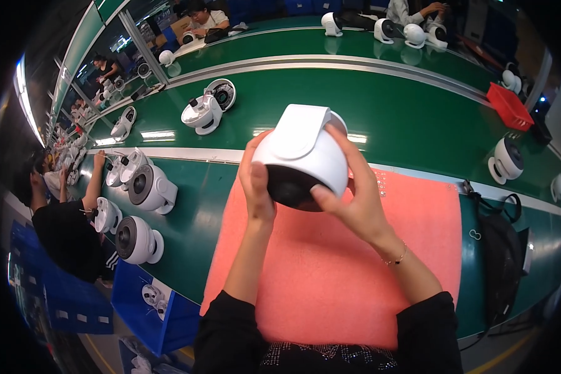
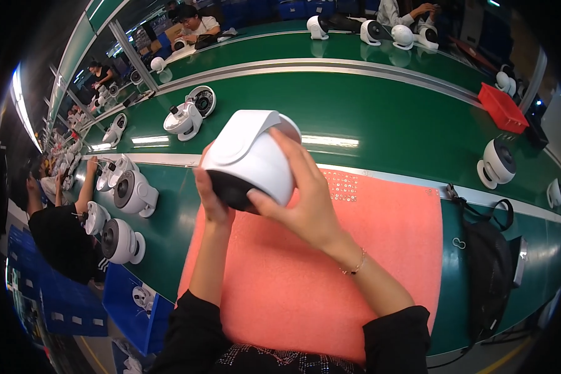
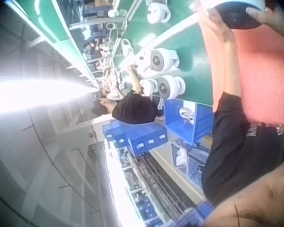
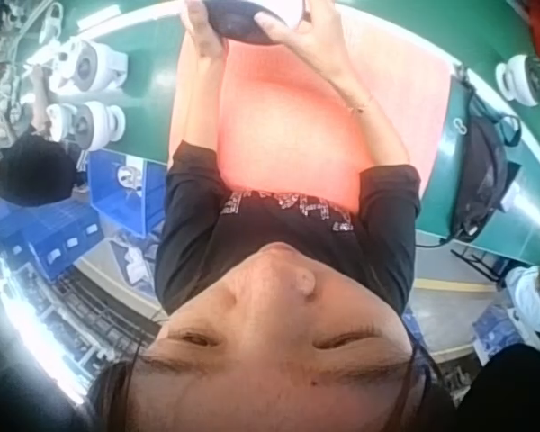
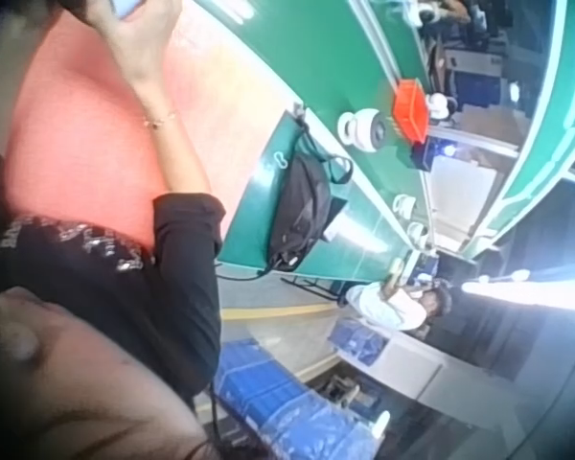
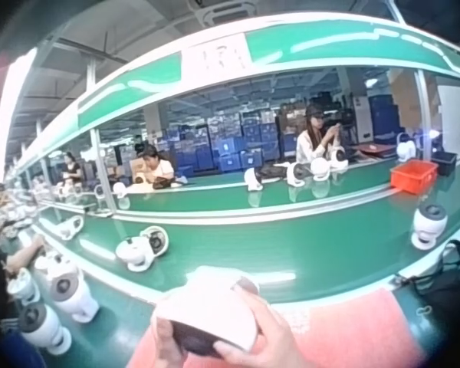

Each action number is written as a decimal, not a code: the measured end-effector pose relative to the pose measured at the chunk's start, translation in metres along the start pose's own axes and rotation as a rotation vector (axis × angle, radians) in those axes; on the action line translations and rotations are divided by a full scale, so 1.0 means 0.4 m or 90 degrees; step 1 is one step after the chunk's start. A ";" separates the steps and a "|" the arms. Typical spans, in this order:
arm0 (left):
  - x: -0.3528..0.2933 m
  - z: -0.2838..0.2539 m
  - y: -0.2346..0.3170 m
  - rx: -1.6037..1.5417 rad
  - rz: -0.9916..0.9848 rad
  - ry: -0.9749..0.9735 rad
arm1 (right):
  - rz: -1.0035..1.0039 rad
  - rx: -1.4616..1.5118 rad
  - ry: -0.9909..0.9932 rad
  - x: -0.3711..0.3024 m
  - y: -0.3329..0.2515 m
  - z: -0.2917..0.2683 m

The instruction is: Assembling and inspecting internal components and outer housings of security cameras on a production line.

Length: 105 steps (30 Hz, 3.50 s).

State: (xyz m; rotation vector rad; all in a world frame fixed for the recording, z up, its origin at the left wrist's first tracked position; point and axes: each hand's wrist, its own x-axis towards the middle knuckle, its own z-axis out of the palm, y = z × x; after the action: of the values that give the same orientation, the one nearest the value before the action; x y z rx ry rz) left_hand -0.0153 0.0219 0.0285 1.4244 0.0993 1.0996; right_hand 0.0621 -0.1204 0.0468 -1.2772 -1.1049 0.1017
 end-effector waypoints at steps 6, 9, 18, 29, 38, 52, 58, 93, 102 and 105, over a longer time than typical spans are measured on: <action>-0.019 0.041 0.083 -0.001 -0.239 -0.136 | 0.382 0.461 0.171 0.052 0.022 -0.094; -0.024 0.073 0.132 0.036 -0.226 -0.163 | 0.473 0.543 0.131 0.053 0.056 -0.145; -0.023 0.062 0.163 0.080 -0.238 -0.169 | 0.513 0.583 0.069 0.054 0.035 -0.128; -0.004 0.012 0.108 -0.029 -0.317 -0.132 | 0.482 0.680 0.007 0.061 0.060 -0.099; -0.017 0.022 0.106 -0.799 -0.424 -0.261 | 0.334 0.440 0.372 0.054 0.230 -0.209; -0.066 0.043 0.127 -0.802 -0.398 -0.347 | 0.287 -0.483 0.547 0.074 0.196 -0.203; -0.079 0.051 0.139 -0.509 -0.444 -0.224 | -0.101 -0.219 -0.138 -0.002 -0.099 0.055; -0.103 0.038 0.110 -0.713 -0.460 -0.283 | -0.053 -0.142 -0.377 0.032 -0.108 0.040; -0.106 0.017 0.097 -0.716 -0.448 -0.343 | -0.059 -0.116 -0.357 0.028 -0.109 0.055; -0.098 0.028 0.113 -0.688 -0.474 -0.325 | -0.033 -0.090 -0.332 0.022 -0.099 0.052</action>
State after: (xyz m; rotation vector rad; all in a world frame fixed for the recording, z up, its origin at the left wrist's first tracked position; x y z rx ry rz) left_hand -0.0536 -0.0219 0.0465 0.5302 -0.2810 0.0579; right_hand 0.0325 -0.1145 0.0811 -1.3857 -1.6118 0.3367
